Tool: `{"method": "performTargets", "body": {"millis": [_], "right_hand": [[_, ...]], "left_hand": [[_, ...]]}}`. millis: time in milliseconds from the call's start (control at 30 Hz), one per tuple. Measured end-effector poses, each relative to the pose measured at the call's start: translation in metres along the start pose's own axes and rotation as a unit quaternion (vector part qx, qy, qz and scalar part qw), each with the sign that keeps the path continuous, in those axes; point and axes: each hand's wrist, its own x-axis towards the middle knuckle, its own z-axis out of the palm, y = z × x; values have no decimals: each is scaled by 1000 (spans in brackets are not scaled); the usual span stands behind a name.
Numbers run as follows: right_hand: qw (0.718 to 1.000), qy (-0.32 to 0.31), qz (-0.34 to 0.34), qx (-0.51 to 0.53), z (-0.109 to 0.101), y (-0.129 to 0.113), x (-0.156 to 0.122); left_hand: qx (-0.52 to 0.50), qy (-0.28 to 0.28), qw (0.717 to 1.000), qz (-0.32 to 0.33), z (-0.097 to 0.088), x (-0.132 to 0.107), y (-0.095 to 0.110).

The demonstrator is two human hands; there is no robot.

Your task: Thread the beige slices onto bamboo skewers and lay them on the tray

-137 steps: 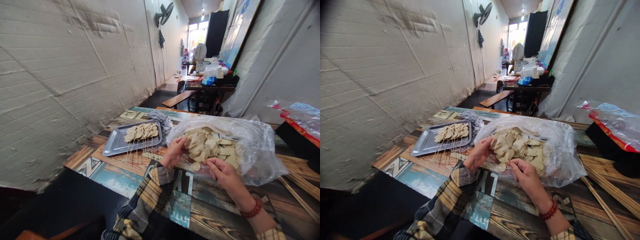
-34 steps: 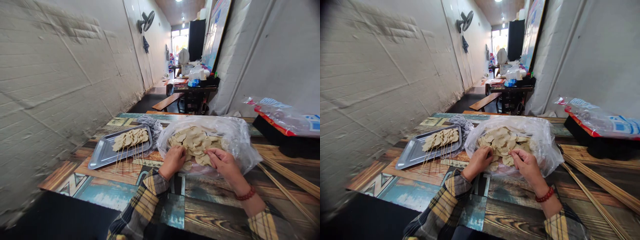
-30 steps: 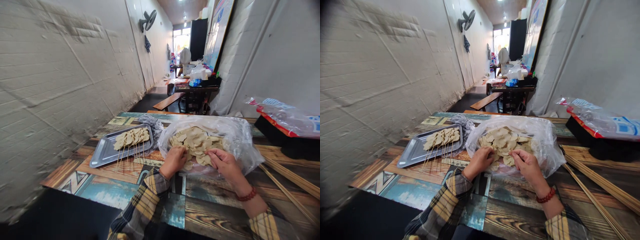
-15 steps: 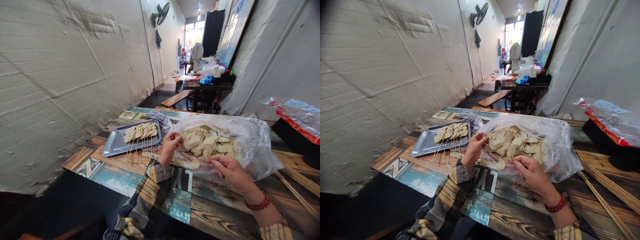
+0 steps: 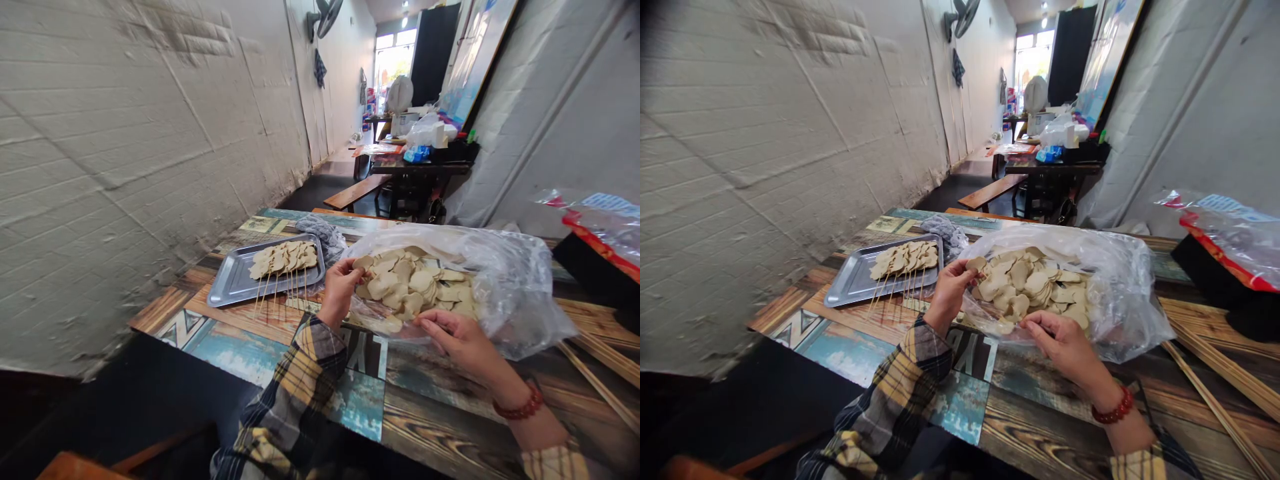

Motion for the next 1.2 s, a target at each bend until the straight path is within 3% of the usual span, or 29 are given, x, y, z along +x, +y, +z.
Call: {"method": "performTargets", "body": {"millis": [600, 867, 1033, 1200], "right_hand": [[999, 21, -24, -31, 2, -3, 2], [997, 39, -38, -52, 5, -3, 3], [997, 42, -41, -45, 5, -3, 2], [998, 33, -39, -29, 5, 0, 2]], "left_hand": [[105, 8, 991, 85, -3, 2, -9], [122, -5, 989, 83, -2, 2, -10], [59, -17, 997, 39, 0, 0, -5], [-50, -44, 996, -56, -3, 1, -1]]}}
